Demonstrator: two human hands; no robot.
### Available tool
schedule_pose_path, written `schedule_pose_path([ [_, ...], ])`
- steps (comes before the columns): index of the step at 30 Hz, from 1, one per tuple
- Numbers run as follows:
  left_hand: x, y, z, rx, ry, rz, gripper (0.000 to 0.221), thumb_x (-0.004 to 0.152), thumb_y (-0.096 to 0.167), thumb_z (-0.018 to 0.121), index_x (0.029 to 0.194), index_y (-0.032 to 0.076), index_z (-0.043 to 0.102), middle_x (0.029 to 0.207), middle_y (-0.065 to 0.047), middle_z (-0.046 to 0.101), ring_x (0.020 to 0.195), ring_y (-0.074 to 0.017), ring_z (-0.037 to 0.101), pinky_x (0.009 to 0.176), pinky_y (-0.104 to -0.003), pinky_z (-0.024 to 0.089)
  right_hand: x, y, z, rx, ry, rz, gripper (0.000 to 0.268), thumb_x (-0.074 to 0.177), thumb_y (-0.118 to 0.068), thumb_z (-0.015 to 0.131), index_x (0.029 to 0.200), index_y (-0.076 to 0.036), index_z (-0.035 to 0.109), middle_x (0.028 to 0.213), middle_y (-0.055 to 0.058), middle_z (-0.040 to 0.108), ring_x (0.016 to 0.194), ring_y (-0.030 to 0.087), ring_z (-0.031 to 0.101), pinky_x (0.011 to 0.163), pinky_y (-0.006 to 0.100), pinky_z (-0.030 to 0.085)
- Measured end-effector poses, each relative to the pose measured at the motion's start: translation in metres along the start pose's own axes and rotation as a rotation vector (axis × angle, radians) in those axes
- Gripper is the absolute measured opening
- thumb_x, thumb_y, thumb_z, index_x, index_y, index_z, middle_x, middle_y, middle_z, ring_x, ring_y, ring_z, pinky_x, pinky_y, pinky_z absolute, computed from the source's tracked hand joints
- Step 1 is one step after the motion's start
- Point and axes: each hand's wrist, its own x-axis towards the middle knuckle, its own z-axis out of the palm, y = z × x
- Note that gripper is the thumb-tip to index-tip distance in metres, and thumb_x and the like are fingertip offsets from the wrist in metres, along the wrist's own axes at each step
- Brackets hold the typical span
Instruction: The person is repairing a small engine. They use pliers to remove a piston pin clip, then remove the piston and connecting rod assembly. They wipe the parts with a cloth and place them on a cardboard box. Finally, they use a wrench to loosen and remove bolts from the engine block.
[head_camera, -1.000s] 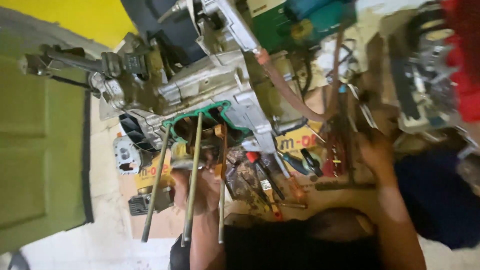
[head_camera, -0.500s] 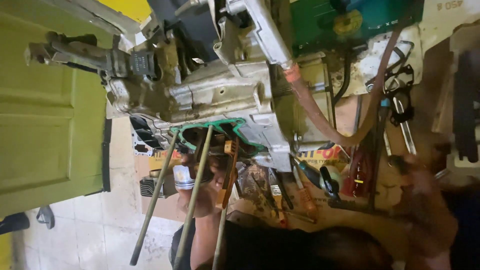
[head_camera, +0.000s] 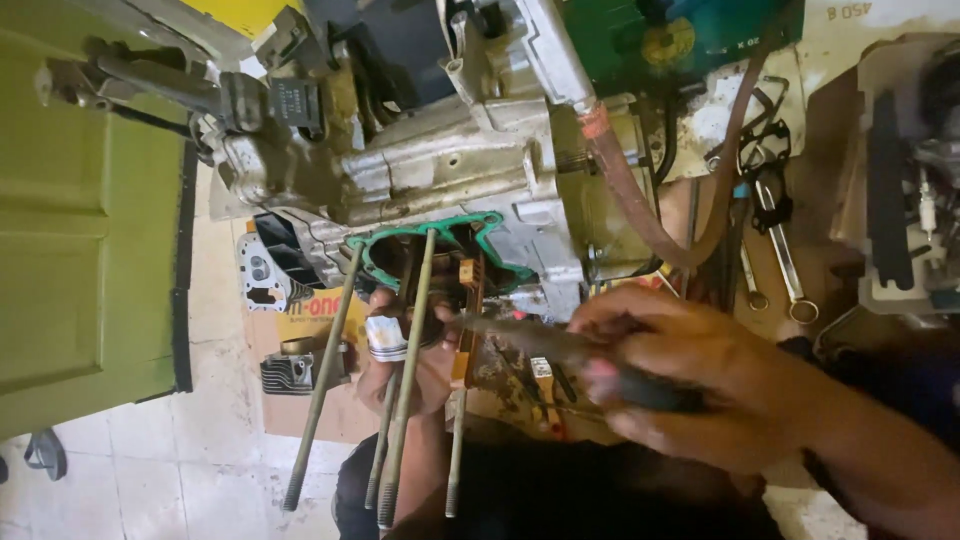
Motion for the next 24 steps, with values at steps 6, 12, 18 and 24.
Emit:
schedule_pose_path([
  [6, 0.001, -0.004, 0.002, 0.027, 0.003, 0.085, 0.057, 0.097, 0.015, 0.071, 0.145, 0.012, 0.041, 0.138, -0.025, 0.056, 0.126, -0.0332, 0.056, 0.099, -0.041, 0.051, 0.015, 0.000, -0.009, -0.887, -0.048, -0.279, 0.027, 0.084, -0.027, 0.073, 0.094, -0.001, 0.068, 0.114, 0.027, 0.059, 0.102, 0.042, 0.065, 0.072, 0.046, 0.061],
  [12, -0.004, -0.004, -0.003, 0.028, -0.010, 0.062, 0.054, 0.103, 0.020, 0.069, 0.149, 0.018, 0.040, 0.142, -0.019, 0.053, 0.132, -0.0319, 0.051, 0.104, -0.041, 0.044, 0.029, -0.006, -0.013, -1.074, -0.136, -0.304, 0.045, 0.081, -0.039, 0.072, 0.109, -0.003, 0.072, 0.113, 0.025, 0.065, 0.099, 0.033, 0.067, 0.065, 0.038, 0.065],
  [18, -0.014, -0.004, -0.018, -0.053, 0.014, 0.034, 0.047, 0.107, 0.020, 0.066, 0.146, 0.023, 0.041, 0.158, -0.022, 0.036, 0.138, -0.0327, 0.046, 0.108, -0.043, 0.045, 0.034, -0.013, -0.011, -1.008, -0.349, 0.087, 0.060, 0.082, -0.057, 0.073, 0.121, -0.013, 0.068, 0.138, 0.025, 0.050, 0.104, 0.032, 0.065, 0.063, 0.043, 0.069],
  [24, -0.007, -0.004, -0.008, -0.081, 0.004, 0.036, 0.051, 0.105, 0.018, 0.068, 0.149, 0.018, 0.043, 0.137, -0.014, 0.062, 0.130, -0.0313, 0.051, 0.106, -0.041, 0.045, 0.037, -0.019, -0.009, -0.932, -0.371, 0.184, 0.054, 0.079, -0.053, 0.076, 0.122, -0.020, 0.071, 0.123, 0.010, 0.048, 0.082, 0.023, 0.066, 0.054, 0.040, 0.064],
])
